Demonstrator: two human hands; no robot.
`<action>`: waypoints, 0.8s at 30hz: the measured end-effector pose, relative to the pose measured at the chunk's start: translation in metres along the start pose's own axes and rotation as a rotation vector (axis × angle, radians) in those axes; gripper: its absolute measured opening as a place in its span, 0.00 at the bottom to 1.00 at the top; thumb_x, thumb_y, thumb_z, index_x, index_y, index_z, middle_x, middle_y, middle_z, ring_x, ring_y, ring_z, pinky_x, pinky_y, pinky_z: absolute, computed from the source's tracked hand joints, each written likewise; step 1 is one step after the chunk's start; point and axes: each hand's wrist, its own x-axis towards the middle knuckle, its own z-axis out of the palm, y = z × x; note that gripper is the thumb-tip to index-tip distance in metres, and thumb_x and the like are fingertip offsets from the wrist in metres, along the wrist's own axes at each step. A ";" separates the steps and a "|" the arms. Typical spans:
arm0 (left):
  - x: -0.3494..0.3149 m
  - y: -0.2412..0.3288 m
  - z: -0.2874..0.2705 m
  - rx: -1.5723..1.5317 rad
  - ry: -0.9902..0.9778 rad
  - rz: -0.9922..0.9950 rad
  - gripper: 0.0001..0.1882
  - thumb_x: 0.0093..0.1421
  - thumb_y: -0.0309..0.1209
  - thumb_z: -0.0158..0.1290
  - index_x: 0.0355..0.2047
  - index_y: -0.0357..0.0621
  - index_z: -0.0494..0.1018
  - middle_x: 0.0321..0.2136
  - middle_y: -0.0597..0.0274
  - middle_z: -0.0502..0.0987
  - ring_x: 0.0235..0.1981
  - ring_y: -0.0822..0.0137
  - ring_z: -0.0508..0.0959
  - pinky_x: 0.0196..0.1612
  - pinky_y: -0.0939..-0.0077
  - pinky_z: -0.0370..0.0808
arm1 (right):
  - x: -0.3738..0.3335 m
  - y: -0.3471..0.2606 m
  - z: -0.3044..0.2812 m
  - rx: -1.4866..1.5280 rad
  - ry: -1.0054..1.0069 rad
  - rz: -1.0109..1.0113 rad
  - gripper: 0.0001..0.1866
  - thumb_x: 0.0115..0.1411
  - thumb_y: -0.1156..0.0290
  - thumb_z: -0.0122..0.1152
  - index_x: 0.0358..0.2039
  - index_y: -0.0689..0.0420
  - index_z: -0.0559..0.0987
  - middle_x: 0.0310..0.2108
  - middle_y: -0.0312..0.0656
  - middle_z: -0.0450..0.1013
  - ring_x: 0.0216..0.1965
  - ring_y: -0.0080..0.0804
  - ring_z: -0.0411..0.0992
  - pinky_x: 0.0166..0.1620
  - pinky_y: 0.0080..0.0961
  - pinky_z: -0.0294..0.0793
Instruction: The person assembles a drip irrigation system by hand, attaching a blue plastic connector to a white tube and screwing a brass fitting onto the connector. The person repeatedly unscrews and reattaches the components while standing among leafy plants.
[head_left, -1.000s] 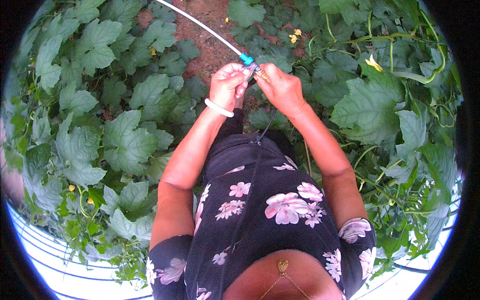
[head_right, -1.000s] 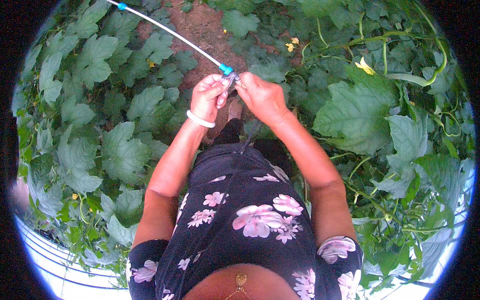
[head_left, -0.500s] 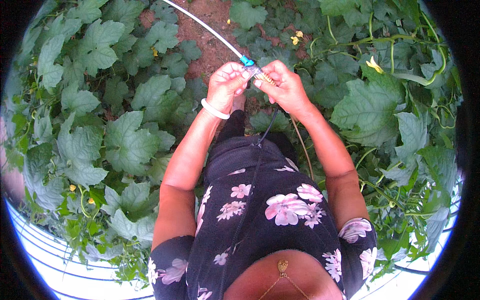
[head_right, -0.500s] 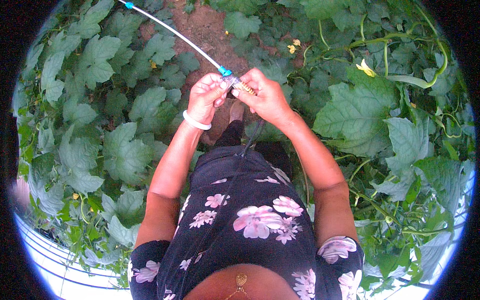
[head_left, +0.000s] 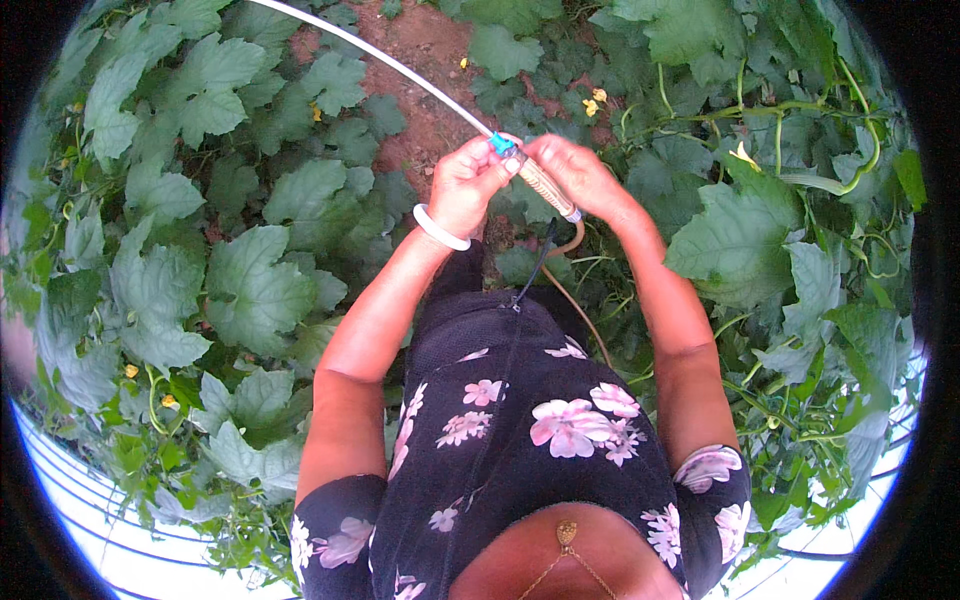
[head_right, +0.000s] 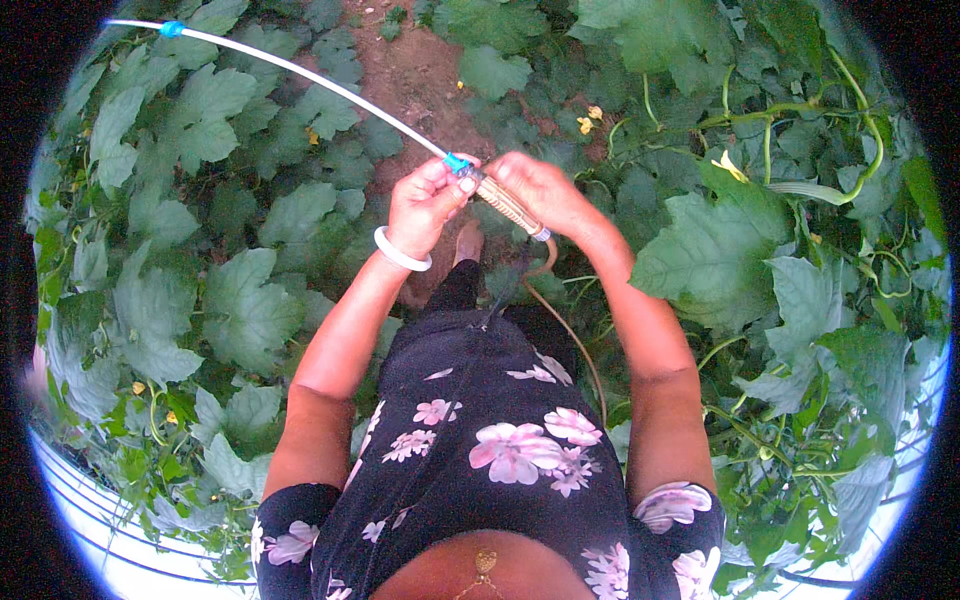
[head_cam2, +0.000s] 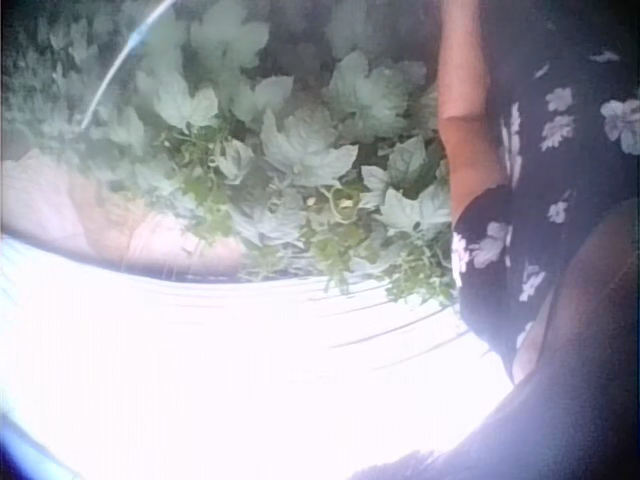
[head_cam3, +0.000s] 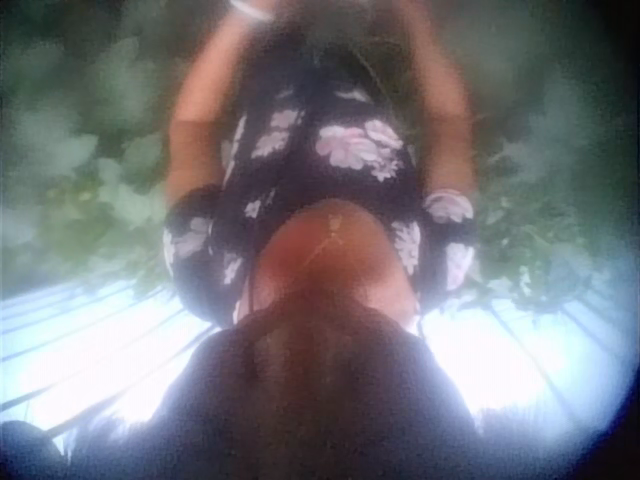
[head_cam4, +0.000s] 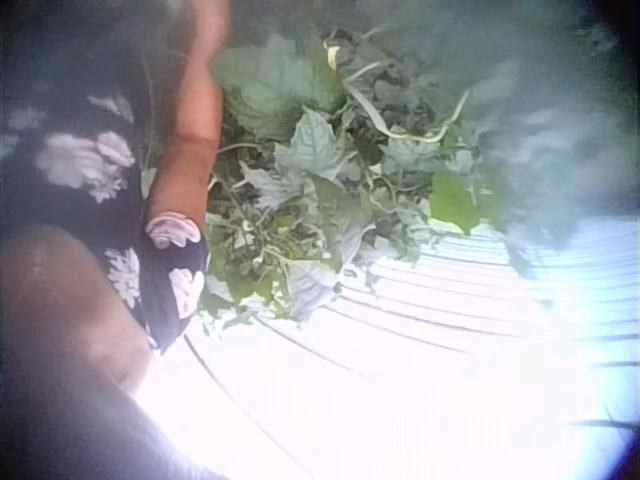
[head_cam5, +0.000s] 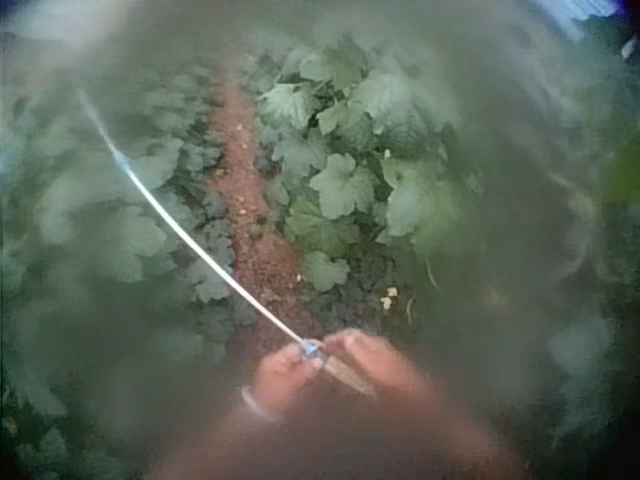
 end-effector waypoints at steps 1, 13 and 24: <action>0.001 -0.002 -0.002 0.025 0.014 0.033 0.11 0.64 0.25 0.59 0.47 0.39 0.78 0.30 0.75 0.77 0.29 0.82 0.69 0.33 0.85 0.67 | 0.009 -0.003 -0.005 0.161 0.020 0.037 0.27 0.76 0.50 0.38 0.56 0.57 0.76 0.49 0.42 0.76 0.53 0.33 0.73 0.57 0.33 0.72; 0.001 0.001 -0.013 0.670 0.223 0.191 0.10 0.60 0.33 0.62 0.36 0.39 0.75 0.19 0.56 0.76 0.21 0.65 0.76 0.28 0.65 0.73 | 0.075 -0.115 0.046 -0.036 0.144 -0.264 0.24 0.72 0.51 0.51 0.54 0.58 0.76 0.44 0.37 0.75 0.46 0.25 0.72 0.51 0.26 0.73; -0.017 0.006 -0.026 0.107 -0.012 0.120 0.07 0.64 0.32 0.60 0.37 0.41 0.77 0.28 0.72 0.78 0.28 0.77 0.74 0.31 0.76 0.72 | 0.100 -0.147 0.071 0.589 -0.118 -0.029 0.21 0.74 0.49 0.45 0.31 0.51 0.71 0.20 0.23 0.54 0.19 0.12 0.48 0.21 0.14 0.47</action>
